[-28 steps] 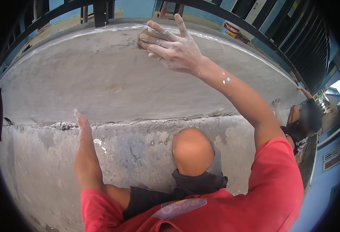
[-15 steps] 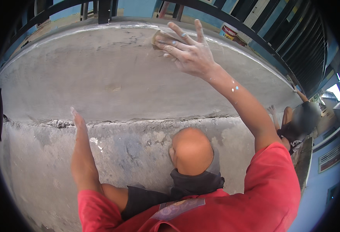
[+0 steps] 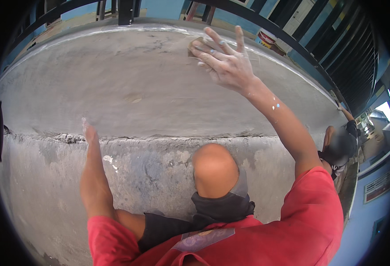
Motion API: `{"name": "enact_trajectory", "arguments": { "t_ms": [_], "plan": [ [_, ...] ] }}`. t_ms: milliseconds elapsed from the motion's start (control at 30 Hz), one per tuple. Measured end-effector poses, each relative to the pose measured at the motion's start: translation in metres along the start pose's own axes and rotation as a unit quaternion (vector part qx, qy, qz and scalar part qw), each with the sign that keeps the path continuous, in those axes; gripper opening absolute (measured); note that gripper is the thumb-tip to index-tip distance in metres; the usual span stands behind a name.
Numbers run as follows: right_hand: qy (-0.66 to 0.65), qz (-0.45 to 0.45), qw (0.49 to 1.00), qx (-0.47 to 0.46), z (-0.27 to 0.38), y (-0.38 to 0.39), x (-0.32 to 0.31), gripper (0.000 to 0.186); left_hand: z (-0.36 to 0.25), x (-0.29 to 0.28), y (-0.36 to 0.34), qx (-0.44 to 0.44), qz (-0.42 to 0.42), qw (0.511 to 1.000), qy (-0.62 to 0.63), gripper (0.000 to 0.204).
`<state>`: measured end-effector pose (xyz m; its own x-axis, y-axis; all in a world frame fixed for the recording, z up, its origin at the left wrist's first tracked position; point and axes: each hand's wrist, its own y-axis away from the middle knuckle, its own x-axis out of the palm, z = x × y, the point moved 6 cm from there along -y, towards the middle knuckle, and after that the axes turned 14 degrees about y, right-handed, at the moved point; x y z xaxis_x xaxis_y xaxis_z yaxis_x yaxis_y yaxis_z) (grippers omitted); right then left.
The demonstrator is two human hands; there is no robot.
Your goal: The person kneels on a concrete floor and uses a small abrasive pad to rub and smooth a crack and the surrounding surface. The person moves along the crack, repeatedly rubbing the same area with the pad held in the right hand.
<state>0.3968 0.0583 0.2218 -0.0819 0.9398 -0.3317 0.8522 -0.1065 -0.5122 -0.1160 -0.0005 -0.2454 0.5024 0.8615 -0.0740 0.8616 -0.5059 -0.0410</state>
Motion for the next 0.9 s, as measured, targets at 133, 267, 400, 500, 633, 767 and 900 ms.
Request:
{"name": "enact_trajectory", "arguments": {
  "t_ms": [133, 267, 400, 500, 633, 767, 900],
  "plan": [
    [-0.024, -0.019, 1.000, 0.008, 0.003, -0.022, -0.007, 0.037, 0.003, -0.017, -0.015, -0.046, -0.049, 0.997, 0.028, 0.092],
    [0.015, -0.009, 1.000, 0.011, -0.017, 0.014, 0.001, 0.037, -0.006, 0.001, 0.000, -0.071, -0.035, 0.997, 0.019, 0.097],
    [-0.009, -0.026, 1.000, -0.006, -0.002, -0.017, -0.002, 0.041, -0.016, -0.012, -0.008, -0.093, -0.048, 0.994, -0.024, 0.105],
    [-0.004, -0.012, 1.000, 0.001, -0.012, 0.007, 0.000, 0.042, -0.018, -0.006, 0.005, -0.085, -0.068, 0.994, 0.032, 0.106],
    [0.006, -0.004, 1.000, 0.003, -0.015, 0.008, 0.001, 0.039, -0.017, -0.006, -0.007, -0.077, -0.042, 0.996, -0.013, 0.108],
    [-0.013, -0.020, 1.000, -0.004, -0.006, -0.005, 0.001, 0.037, -0.025, 0.002, 0.011, -0.062, -0.067, 0.995, 0.045, 0.108],
    [0.004, -0.014, 1.000, -0.013, -0.015, 0.004, 0.001, 0.039, -0.033, 0.000, 0.001, -0.080, -0.020, 0.996, 0.040, 0.106]
  ]
}}
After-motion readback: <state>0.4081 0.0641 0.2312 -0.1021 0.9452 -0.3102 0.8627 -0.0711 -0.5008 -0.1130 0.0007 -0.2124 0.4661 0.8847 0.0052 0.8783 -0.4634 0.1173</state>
